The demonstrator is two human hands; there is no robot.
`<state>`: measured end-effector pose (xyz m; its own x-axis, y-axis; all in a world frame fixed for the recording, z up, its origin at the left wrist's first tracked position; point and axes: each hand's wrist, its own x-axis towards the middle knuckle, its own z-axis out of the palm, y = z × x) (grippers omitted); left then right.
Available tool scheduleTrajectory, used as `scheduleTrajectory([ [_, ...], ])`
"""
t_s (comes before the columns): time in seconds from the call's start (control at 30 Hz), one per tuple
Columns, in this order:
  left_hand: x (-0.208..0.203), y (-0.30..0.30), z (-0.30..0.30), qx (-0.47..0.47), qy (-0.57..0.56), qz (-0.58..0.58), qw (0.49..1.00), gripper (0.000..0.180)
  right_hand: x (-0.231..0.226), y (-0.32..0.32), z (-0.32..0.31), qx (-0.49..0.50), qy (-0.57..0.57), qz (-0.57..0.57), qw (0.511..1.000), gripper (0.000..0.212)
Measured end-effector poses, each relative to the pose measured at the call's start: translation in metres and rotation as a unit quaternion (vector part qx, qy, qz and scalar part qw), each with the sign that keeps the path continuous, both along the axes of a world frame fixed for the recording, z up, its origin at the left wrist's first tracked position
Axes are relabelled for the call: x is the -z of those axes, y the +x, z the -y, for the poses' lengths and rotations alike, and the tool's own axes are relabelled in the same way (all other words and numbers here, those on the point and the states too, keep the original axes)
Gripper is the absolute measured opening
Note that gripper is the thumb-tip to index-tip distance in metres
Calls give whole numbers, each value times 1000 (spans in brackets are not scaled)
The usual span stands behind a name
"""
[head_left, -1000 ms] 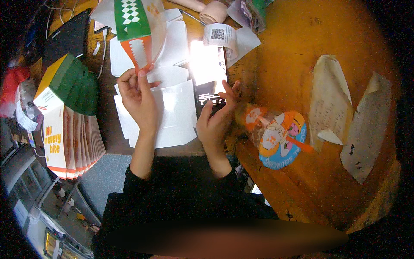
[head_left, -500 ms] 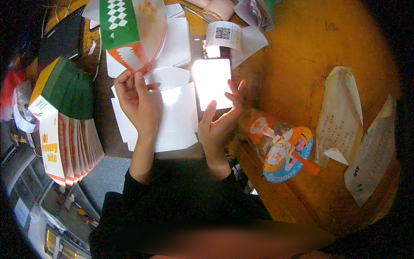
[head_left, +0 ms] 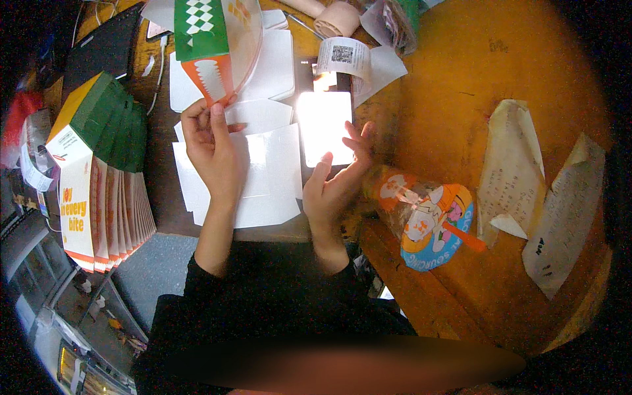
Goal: The person folds flat-packed cardboard boxes into assembled containers. They repeatedly pick up a flat box, fold the sides and flaps, and place the finished box on a growing stack on the table.
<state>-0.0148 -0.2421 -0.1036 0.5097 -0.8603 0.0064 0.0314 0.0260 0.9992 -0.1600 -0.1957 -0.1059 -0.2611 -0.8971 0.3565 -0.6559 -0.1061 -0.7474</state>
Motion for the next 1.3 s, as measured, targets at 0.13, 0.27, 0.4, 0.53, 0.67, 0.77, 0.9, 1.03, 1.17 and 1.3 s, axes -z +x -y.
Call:
scheduleTrajectory([
  [0.13, 0, 0, 0, 0, 2, 4, 1000, 18, 1, -1, -1, 2, 4, -21, 1000, 34],
  [0.27, -1, 0, 0, 2, 6, 9, 1000, 18, 2, -1, -1, 7, 6, -7, 1000, 33],
  [0.4, -2, -1, 1, 1, 5, 3, 1000, 17, 0, 0, -1, 5, 10, 8, 1000, 31],
  [0.53, -2, 0, 0, 1, 10, 18, 1000, 17, -2, 1, -1, -3, 15, 10, 1000, 30],
  [0.67, 0, 0, 0, 5, 3, 6, 1000, 16, -1, 1, 1, 10, 25, 24, 999, 29],
  [0.77, 1, 0, 2, -7, 1, 2, 1000, 16, 1, 1, 2, 14, 8, 19, 1000, 28],
  [0.9, -1, -1, 3, -6, 1, 6, 1000, 14, 0, 2, 2, 16, 11, 10, 1000, 26],
  [1.03, -1, -1, 2, 3, 4, 3, 1000, 14, -2, 2, 0, 17, 27, 0, 999, 25],
  [1.17, 1, 1, 3, 13, 4, 11, 1000, 15, 3, 4, 1, 18, -15, 24, 999, 25],
  [1.3, 3, 3, 3, 19, -2, 64, 998, 15, 10, 6, 3, 20, -55, 30, 998, 27],
])
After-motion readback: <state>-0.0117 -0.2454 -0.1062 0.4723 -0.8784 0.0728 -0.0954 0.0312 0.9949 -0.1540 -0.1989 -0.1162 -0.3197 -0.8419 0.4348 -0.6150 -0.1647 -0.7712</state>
